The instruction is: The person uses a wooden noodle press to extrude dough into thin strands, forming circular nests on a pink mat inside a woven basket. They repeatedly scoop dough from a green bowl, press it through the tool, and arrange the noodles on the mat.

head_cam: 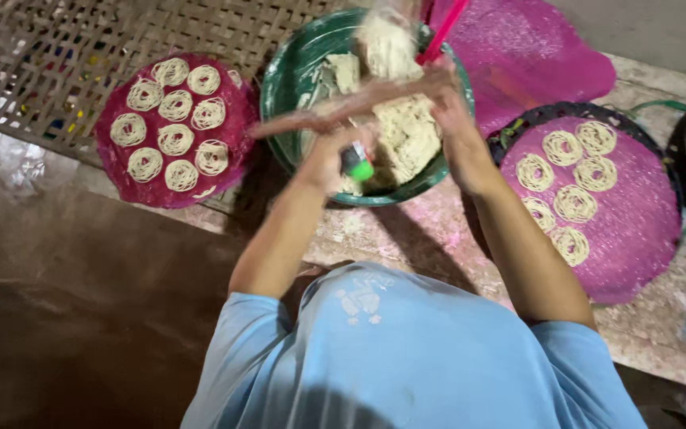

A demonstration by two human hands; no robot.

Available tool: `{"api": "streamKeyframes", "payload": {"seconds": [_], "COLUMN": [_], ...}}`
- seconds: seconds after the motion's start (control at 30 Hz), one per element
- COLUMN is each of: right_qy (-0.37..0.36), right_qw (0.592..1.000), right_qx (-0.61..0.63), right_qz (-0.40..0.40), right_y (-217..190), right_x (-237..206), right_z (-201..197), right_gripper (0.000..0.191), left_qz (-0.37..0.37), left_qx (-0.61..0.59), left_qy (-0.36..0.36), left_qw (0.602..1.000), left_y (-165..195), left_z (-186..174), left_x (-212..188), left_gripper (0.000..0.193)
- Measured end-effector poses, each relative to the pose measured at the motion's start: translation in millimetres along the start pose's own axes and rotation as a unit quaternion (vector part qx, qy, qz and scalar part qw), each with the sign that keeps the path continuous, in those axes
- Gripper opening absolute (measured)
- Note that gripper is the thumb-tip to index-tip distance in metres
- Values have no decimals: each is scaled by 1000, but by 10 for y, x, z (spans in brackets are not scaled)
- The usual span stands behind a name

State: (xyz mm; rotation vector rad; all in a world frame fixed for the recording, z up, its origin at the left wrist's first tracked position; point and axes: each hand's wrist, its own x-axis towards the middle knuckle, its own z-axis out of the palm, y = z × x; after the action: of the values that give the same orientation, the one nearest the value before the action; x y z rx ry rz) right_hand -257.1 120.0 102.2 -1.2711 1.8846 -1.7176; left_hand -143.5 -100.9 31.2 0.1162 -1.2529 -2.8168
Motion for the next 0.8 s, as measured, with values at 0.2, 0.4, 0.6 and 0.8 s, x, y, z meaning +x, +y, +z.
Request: {"api": "streamKeyframes", "payload": {"seconds": [0.2,0.4,0.6,0.8], "right_qy": [55,49,16,114], "right_qw": [896,956,886,975], "right_qx": [411,-153,-344,-189], "right_qz": [-158,-247,-309,-25], "right_y": [-705,-1480,-1478,-1301], "right_x": [-670,-1490,-2227,-2795], "right_z": [-490,-1254,-1396,-1743], "right_gripper": [59,57,52,87], "left_qz": [30,110,106,147], "left_qx": [149,617,604,662], "left_qy": [-259,-265,-339,-443], "left_qw": [954,733,713,586], "left_y": [-628,-439,-939,-1709], "left_z": [1186,2051,2571,2780], "left_x": [-289,-120,-127,309], "left_gripper": [64,59,57,50]}}
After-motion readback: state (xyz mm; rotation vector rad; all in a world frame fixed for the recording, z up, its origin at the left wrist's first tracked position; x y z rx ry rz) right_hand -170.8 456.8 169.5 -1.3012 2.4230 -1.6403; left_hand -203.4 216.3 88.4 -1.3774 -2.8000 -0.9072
